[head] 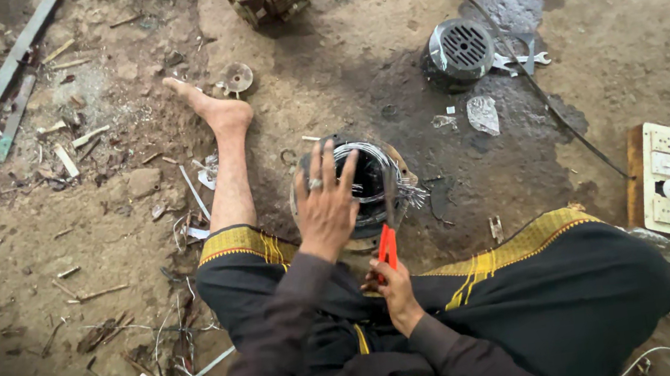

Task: The person sits on the floor and uses pliers to repeatedly pull and adjust wires inside a cylindrical motor housing. The person manipulates the wire bundle with both hands, occasionally repositioning the pliers to grip different sections of the wire.

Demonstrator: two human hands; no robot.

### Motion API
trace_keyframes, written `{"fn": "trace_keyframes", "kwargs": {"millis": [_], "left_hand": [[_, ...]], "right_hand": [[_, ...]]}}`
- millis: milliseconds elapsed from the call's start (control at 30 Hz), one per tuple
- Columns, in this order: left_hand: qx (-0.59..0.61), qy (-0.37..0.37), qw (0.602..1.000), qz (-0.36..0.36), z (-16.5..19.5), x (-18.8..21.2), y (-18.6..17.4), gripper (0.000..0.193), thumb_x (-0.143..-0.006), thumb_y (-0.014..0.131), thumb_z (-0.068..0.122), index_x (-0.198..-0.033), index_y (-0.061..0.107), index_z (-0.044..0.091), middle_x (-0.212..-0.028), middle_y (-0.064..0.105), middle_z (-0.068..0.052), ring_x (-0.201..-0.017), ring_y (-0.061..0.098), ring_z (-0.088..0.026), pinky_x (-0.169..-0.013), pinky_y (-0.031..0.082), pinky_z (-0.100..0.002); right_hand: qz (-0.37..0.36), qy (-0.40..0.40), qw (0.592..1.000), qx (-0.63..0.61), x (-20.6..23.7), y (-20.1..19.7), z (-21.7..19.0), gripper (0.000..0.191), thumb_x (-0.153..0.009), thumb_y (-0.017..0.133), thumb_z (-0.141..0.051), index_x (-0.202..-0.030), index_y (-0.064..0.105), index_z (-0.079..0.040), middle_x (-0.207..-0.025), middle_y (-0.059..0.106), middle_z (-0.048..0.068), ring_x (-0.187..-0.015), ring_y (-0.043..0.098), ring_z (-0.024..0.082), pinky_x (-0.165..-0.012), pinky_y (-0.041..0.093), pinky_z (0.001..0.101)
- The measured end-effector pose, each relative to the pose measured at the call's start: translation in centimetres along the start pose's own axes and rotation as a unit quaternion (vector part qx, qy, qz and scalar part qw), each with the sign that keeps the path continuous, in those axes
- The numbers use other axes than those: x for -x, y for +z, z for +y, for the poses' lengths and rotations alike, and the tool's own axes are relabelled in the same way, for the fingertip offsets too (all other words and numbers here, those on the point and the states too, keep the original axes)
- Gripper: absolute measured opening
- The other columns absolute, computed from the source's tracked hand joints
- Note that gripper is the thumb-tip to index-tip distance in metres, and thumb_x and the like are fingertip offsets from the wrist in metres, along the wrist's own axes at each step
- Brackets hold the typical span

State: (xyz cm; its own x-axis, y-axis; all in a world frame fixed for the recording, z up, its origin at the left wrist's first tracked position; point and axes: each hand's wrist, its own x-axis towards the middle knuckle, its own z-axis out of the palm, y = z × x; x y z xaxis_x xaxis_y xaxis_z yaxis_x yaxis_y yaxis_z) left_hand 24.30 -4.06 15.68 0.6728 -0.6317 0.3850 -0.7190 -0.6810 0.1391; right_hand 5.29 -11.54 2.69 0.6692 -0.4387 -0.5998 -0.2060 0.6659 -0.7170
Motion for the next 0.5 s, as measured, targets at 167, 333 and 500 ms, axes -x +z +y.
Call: {"fn": "trace_keyframes", "kwargs": {"millis": [167, 333, 500], "left_hand": [[-0.010, 0.102, 0.993, -0.051, -0.4, -3.4, 3.2, 0.094, -0.066, 0.080, 0.033, -0.151, 0.042, 0.022, -0.152, 0.045, -0.016, -0.144, 0.038, -0.035, -0.108, 0.029, -0.065], [0.037, 0.020, 0.999, 0.033, -3.5, -2.7, 4.8, 0.085, -0.081, 0.075, 0.030, -0.156, 0.039, 0.018, -0.147, 0.052, -0.016, -0.132, 0.052, -0.037, -0.106, 0.033, -0.061], [0.096, -0.111, 0.989, 0.024, -2.2, -1.7, 4.6, 0.077, -0.085, 0.074, 0.032, -0.154, 0.043, 0.020, -0.140, 0.056, -0.011, -0.120, 0.057, -0.031, -0.104, 0.031, -0.065]], "right_hand": [[0.121, -0.028, 0.991, 0.054, -1.3, -0.6, -0.7, 0.034, -0.090, 0.071, -0.032, -0.112, 0.062, -0.007, -0.081, 0.059, 0.003, -0.067, 0.059, 0.016, -0.059, 0.050, 0.0332], [0.148, -0.048, 0.985, 0.074, -1.4, -0.9, -1.8, 0.036, -0.088, 0.075, -0.035, -0.111, 0.065, -0.008, -0.080, 0.057, 0.002, -0.064, 0.057, 0.014, -0.057, 0.050, 0.0318], [0.129, -0.046, 0.982, 0.128, -0.5, -1.7, -2.7, 0.042, -0.091, 0.073, -0.035, -0.116, 0.065, -0.002, -0.088, 0.062, 0.001, -0.077, 0.060, 0.013, -0.063, 0.053, 0.0310]]}}
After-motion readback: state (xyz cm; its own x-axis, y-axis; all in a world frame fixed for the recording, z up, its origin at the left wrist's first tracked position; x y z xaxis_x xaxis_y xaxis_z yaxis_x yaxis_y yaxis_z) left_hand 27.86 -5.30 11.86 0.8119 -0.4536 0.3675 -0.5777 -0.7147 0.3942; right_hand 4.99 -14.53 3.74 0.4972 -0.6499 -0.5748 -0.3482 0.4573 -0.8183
